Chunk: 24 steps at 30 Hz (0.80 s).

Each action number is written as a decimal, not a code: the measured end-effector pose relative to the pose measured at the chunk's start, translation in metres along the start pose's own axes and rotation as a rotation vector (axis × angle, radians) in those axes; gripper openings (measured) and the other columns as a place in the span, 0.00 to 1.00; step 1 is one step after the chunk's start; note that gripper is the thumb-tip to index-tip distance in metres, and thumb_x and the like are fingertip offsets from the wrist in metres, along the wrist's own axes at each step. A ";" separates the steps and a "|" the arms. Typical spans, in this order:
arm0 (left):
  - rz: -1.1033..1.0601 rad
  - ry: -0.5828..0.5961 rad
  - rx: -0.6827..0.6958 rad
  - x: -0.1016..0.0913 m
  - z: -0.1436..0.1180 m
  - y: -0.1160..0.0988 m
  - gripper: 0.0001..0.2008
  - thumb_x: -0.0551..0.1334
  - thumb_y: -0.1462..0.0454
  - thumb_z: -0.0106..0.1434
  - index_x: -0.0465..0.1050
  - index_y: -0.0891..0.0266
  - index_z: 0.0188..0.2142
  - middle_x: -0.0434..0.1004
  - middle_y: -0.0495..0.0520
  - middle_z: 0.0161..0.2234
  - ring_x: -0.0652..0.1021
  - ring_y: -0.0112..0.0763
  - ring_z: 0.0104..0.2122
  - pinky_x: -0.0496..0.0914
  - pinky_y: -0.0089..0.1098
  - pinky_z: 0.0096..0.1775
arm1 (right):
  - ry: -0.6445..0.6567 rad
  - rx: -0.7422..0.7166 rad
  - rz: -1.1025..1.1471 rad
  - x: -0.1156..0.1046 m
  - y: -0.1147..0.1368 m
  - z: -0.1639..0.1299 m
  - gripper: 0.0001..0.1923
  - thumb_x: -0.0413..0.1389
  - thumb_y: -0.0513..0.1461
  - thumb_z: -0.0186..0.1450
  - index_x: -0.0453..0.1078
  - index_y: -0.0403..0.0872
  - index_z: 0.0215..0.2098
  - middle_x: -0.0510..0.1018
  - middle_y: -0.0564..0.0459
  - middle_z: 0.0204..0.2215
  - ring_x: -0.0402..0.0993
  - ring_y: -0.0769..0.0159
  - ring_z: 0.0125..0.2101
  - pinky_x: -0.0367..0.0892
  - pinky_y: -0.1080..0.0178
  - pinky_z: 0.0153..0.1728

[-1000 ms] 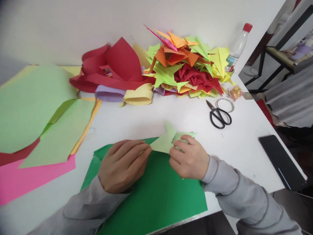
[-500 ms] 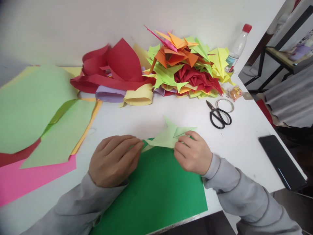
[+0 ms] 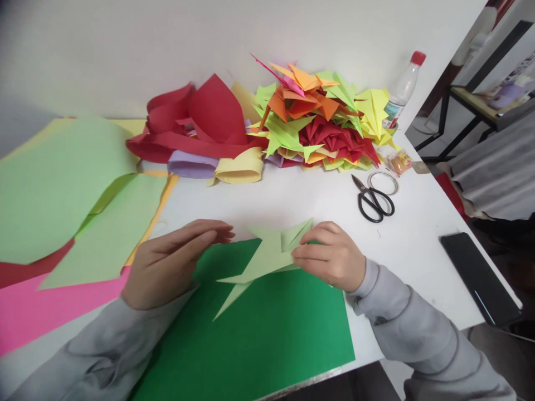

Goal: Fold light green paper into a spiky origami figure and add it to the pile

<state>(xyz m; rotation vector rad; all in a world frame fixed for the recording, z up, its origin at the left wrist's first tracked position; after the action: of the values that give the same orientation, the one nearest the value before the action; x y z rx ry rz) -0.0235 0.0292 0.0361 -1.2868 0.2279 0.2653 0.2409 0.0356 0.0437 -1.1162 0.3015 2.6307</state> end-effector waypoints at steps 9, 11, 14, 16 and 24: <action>0.336 0.346 0.632 0.018 -0.007 0.009 0.21 0.51 0.77 0.58 0.78 0.58 0.40 0.77 0.59 0.47 0.74 0.37 0.41 0.72 0.41 0.40 | 0.208 -0.064 -0.030 0.008 0.002 -0.002 0.08 0.52 0.33 0.67 0.73 0.45 0.33 0.81 0.50 0.38 0.71 0.60 0.42 0.65 0.57 0.41; 0.366 0.388 0.686 0.020 -0.006 0.013 0.21 0.51 0.78 0.57 0.76 0.61 0.40 0.77 0.61 0.46 0.74 0.35 0.39 0.73 0.38 0.38 | 0.295 -0.006 -0.022 0.008 -0.001 -0.004 0.08 0.52 0.34 0.66 0.74 0.45 0.34 0.80 0.49 0.40 0.70 0.58 0.44 0.64 0.54 0.43; 0.429 0.356 0.713 0.020 -0.004 0.015 0.15 0.54 0.76 0.60 0.76 0.63 0.39 0.76 0.63 0.45 0.73 0.36 0.38 0.73 0.38 0.38 | 0.330 0.080 -0.073 0.006 -0.002 -0.004 0.08 0.53 0.36 0.64 0.74 0.45 0.39 0.79 0.46 0.42 0.69 0.54 0.46 0.62 0.50 0.45; 0.527 0.316 0.769 0.019 -0.005 0.012 0.11 0.55 0.73 0.62 0.75 0.64 0.38 0.77 0.63 0.42 0.73 0.36 0.35 0.72 0.38 0.36 | 0.295 0.097 -0.129 0.005 0.000 -0.004 0.09 0.52 0.34 0.64 0.74 0.44 0.40 0.79 0.45 0.42 0.68 0.55 0.46 0.63 0.51 0.44; 0.711 0.240 1.002 0.029 -0.019 -0.005 0.07 0.57 0.70 0.64 0.73 0.63 0.33 0.81 0.55 0.35 0.73 0.34 0.30 0.67 0.36 0.31 | 0.289 0.018 -0.044 0.018 0.008 -0.007 0.11 0.50 0.31 0.65 0.73 0.45 0.40 0.77 0.48 0.34 0.67 0.61 0.37 0.60 0.58 0.35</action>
<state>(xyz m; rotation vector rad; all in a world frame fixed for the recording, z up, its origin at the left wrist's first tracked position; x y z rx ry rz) 0.0053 0.0117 0.0262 -0.1968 0.9020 0.5129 0.2311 0.0292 0.0260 -1.4798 0.3520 2.4212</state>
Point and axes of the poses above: each hand's wrist, its own z-axis towards the middle knuckle, its own x-axis out of the palm, y = z × x, the point moved 1 cm from there along z, towards the middle knuckle
